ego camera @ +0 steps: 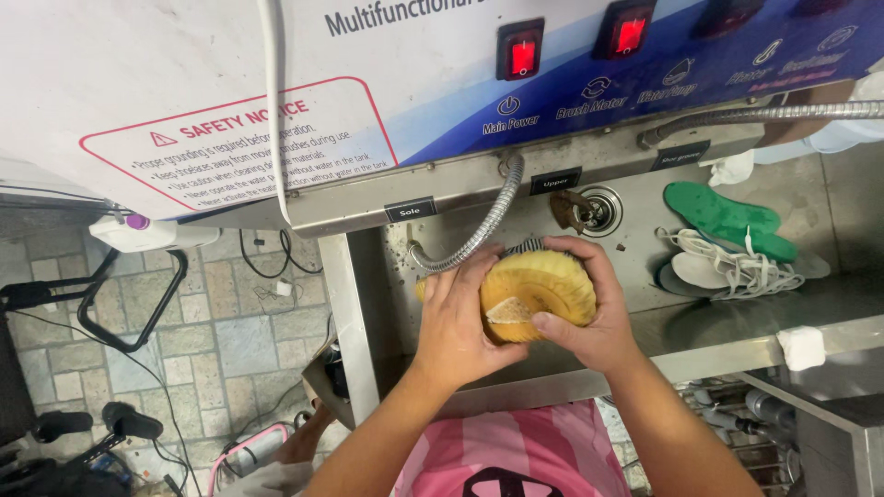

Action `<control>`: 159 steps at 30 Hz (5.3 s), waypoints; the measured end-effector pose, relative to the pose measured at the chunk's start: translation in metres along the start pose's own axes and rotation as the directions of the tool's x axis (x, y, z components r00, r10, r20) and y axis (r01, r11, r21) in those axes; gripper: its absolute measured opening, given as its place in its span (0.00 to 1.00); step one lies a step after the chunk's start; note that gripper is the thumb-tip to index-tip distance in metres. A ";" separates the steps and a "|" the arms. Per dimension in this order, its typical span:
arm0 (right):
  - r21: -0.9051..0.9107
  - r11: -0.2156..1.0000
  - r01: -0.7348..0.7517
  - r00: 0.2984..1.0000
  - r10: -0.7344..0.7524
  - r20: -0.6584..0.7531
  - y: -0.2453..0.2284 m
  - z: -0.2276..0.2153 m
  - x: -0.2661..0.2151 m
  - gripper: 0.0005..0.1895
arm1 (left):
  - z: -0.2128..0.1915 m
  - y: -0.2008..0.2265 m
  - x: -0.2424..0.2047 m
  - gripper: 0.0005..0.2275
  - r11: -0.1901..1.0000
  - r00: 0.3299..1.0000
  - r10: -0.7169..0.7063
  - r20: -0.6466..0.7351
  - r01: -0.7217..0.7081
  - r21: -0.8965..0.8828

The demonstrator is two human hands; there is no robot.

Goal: The person cleans the sole of a yellow slipper using a blue spray bottle and a white cloth. They spray the sole, wipe it with the cloth, and then rinse it under a running water tap. The person repeats the wiping and rinsing process to ensure the sole is clean.

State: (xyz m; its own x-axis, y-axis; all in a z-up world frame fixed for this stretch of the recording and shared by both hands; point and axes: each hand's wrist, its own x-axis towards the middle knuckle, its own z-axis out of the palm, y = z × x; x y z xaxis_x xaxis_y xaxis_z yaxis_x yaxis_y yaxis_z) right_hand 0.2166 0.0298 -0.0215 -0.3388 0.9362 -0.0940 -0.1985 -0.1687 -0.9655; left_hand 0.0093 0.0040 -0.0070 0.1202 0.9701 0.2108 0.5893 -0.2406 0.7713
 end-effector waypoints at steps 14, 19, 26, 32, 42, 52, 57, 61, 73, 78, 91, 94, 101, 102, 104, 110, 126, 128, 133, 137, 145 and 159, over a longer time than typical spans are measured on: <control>-0.025 0.974 -0.224 0.959 0.225 0.171 0.164 0.027 0.057 0.41 | 0.050 -0.136 -0.039 0.31 0.474 0.895 -0.434 0.103 0.325 -0.819; -0.169 0.894 -0.414 0.873 0.443 0.205 0.188 0.056 0.096 0.44 | 0.040 -0.175 -0.035 0.29 0.276 0.733 -0.665 0.143 0.420 -0.864; -0.260 0.891 -0.372 0.883 0.426 0.197 0.150 0.093 0.143 0.32 | 0.031 -0.212 -0.009 0.20 0.186 0.689 -0.706 0.162 0.401 -0.897; -0.420 0.837 -0.350 0.899 0.426 0.099 0.149 0.088 0.151 0.24 | 0.049 -0.240 -0.008 0.11 0.283 0.783 -0.616 0.079 0.314 -0.906; -0.402 0.876 -0.267 0.930 0.344 0.132 0.166 0.085 0.141 0.26 | 0.044 -0.236 -0.017 0.08 0.333 0.838 -0.542 0.061 0.281 -0.900; -0.275 0.891 -0.360 0.911 0.399 0.101 0.163 0.090 0.152 0.23 | 0.034 -0.231 -0.002 0.08 0.182 0.831 -0.541 0.128 0.264 -0.947; -0.349 0.905 -0.243 0.939 0.310 0.148 0.158 0.088 0.139 0.26 | 0.049 -0.238 -0.021 0.09 0.348 0.874 -0.486 -0.001 0.192 -0.918; -0.476 0.863 -0.170 0.957 0.260 0.131 0.155 0.090 0.133 0.33 | 0.047 -0.236 -0.024 0.12 0.354 0.871 -0.491 -0.010 0.189 -0.916; -0.425 0.877 -0.223 0.940 0.310 0.145 0.168 0.086 0.145 0.29 | 0.043 -0.242 -0.014 0.10 0.335 0.830 -0.552 0.075 0.304 -0.892; -0.469 0.864 -0.182 0.946 0.284 0.154 0.146 0.093 0.145 0.29 | 0.052 -0.244 -0.015 0.09 0.238 0.815 -0.569 0.114 0.296 -0.925; -0.076 0.997 -0.018 0.997 0.023 0.074 0.139 0.081 0.051 0.47 | 0.010 -0.143 -0.054 0.53 0.774 0.963 -0.266 0.033 0.234 -0.588; -0.010 0.999 -0.031 0.999 0.031 -0.013 0.151 0.077 0.024 0.48 | 0.017 -0.114 -0.054 0.55 0.880 0.912 -0.407 0.044 0.405 -0.250; -0.182 0.970 -0.164 0.929 0.213 0.302 0.113 0.021 0.009 0.55 | 0.042 -0.101 -0.060 0.45 0.924 0.914 -0.364 -0.179 0.331 -0.191; -0.316 0.939 -0.133 0.915 0.239 0.326 0.106 -0.001 0.013 0.56 | 0.041 -0.100 -0.059 0.45 0.933 0.921 -0.340 -0.189 0.306 -0.189; -0.468 0.883 0.046 0.968 0.075 0.238 0.104 -0.046 0.023 0.41 | 0.036 -0.097 -0.059 0.44 0.947 0.931 -0.300 -0.209 0.263 -0.185; -0.942 0.314 -0.116 0.976 0.211 -0.050 0.181 -0.178 0.059 0.50 | 0.024 -0.091 -0.053 0.44 0.950 0.932 -0.306 -0.192 0.286 -0.125; -0.547 0.806 -0.226 0.949 0.308 0.063 0.271 -0.173 0.060 0.28 | 0.062 -0.143 -0.050 0.32 0.557 0.863 -0.504 -0.021 0.307 -0.772; -0.616 0.766 -0.185 0.953 0.293 0.077 0.224 -0.146 0.055 0.28 | 0.073 -0.159 -0.052 0.26 0.487 0.831 -0.556 0.004 0.330 -0.808; -0.763 0.646 -0.030 0.964 0.221 0.149 0.113 -0.068 0.042 0.36 | 0.089 -0.180 -0.056 0.22 0.496 0.767 -0.640 0.052 0.463 -0.735; -0.801 0.596 0.057 0.976 0.134 0.169 0.068 -0.019 0.044 0.36 | 0.083 -0.173 -0.052 0.23 0.542 0.800 -0.599 0.038 0.440 -0.716; -0.930 0.299 0.215 0.971 0.036 0.236 0.062 0.017 0.060 0.33 | 0.064 -0.164 -0.052 0.23 0.532 0.802 -0.590 0.091 0.472 -0.703; -0.941 0.186 0.283 0.948 0.094 0.304 0.045 0.051 0.077 0.31 | 0.061 -0.189 -0.054 0.28 0.577 0.779 -0.623 0.078 0.525 -0.625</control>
State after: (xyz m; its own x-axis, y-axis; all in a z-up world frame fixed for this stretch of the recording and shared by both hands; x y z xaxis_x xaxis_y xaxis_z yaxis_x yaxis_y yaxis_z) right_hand 0.1348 0.0782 -0.0594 -0.6195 0.7778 -0.1062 0.7322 0.5238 -0.4352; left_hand -0.0599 -0.0010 -0.2007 -0.2109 0.9076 -0.3631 -0.0963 0.3504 0.9317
